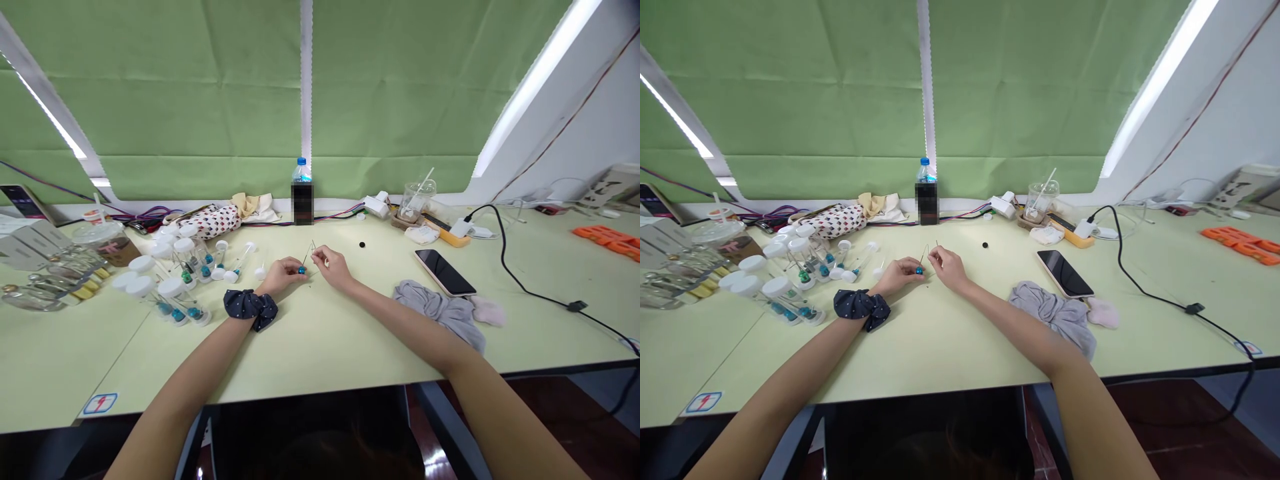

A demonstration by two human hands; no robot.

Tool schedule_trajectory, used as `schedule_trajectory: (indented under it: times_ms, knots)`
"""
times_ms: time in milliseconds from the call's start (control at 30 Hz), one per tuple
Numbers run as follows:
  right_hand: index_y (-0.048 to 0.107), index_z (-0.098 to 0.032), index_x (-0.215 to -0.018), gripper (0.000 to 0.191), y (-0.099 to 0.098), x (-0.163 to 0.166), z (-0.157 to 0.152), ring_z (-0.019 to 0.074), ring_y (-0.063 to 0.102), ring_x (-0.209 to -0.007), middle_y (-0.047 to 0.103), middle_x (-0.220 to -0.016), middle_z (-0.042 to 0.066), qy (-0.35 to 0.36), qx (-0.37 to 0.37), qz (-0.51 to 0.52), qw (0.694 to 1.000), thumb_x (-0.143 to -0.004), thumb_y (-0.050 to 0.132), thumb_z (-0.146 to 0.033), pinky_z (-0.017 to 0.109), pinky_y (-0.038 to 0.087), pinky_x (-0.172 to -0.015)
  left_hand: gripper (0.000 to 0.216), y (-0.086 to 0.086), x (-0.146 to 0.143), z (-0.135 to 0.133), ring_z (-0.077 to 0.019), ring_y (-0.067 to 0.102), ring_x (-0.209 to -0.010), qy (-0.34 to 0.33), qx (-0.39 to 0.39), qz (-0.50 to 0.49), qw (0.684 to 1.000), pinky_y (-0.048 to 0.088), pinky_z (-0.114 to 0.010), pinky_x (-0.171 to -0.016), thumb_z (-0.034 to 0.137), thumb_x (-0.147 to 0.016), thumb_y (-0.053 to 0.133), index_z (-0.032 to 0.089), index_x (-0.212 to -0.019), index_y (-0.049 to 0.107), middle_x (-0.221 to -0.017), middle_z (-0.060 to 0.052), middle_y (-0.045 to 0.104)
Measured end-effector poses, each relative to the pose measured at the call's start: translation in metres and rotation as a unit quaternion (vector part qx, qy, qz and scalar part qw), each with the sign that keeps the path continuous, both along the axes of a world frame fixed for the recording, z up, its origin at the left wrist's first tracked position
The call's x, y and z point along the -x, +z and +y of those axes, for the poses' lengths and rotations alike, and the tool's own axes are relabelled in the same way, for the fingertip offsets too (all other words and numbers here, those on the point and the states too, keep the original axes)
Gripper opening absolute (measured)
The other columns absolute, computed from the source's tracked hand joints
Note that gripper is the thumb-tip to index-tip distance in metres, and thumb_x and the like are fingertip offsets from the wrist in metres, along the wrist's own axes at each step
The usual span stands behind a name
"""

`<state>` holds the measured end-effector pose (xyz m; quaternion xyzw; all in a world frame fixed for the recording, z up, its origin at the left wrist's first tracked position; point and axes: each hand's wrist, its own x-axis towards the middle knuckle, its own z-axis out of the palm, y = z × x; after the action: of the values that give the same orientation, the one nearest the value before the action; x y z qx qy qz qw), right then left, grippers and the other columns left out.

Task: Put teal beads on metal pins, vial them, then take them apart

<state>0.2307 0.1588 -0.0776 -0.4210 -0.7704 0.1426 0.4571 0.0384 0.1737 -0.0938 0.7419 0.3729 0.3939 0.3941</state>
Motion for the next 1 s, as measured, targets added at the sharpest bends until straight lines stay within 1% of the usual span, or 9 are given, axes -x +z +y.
schedule_trajectory:
  times_ms: [300, 500, 767, 1000]
  knots:
    - [0.051, -0.021, -0.084, 0.015, -0.0003, 0.001, -0.0002, 0.0133, 0.054, -0.066, 0.06, -0.075, 0.001, -0.015, -0.01, 0.009, 1.0, -0.089, 0.041, -0.032, 0.025, 0.042, -0.065, 0.033, 0.0038, -0.0004, -0.0025, -0.0158, 0.057, -0.075, -0.007, 0.0, -0.004, 1.0, 0.047, -0.03, -0.069, 0.041, -0.059, 0.077, 0.015, -0.079, 0.071, -0.092, -0.007, 0.062]
    - [0.052, -0.021, -0.086, 0.016, -0.0003, 0.0018, -0.0004, 0.0136, 0.054, -0.068, 0.061, -0.076, 0.002, -0.013, 0.001, 0.007, 1.0, -0.089, 0.041, -0.032, 0.026, 0.042, -0.067, 0.034, 0.0053, -0.0006, -0.0033, -0.0159, 0.057, -0.075, -0.003, 0.0, 0.01, 1.0, 0.046, -0.03, -0.068, 0.041, -0.058, 0.076, 0.016, -0.08, 0.071, -0.092, -0.007, 0.063]
    - [0.052, -0.021, -0.086, 0.016, 0.0021, 0.0008, -0.0039, 0.0147, 0.055, -0.069, 0.06, -0.078, 0.002, -0.008, -0.031, -0.017, 0.999, -0.09, 0.041, -0.032, 0.027, 0.042, -0.071, 0.033, 0.0031, 0.0001, -0.002, -0.0155, 0.057, -0.074, 0.002, -0.001, 0.01, 1.0, 0.046, -0.03, -0.068, 0.042, -0.059, 0.076, 0.016, -0.078, 0.071, -0.092, -0.007, 0.063]
    - [0.053, -0.021, -0.086, 0.016, 0.0025, 0.0012, -0.0055, 0.0147, 0.054, -0.068, 0.06, -0.077, 0.002, -0.008, -0.038, -0.022, 0.999, -0.091, 0.041, -0.032, 0.028, 0.042, -0.071, 0.033, 0.0017, 0.0005, 0.0002, -0.0157, 0.058, -0.074, 0.017, 0.012, -0.012, 1.0, 0.047, -0.031, -0.069, 0.043, -0.057, 0.077, 0.014, -0.074, 0.07, -0.091, -0.008, 0.062]
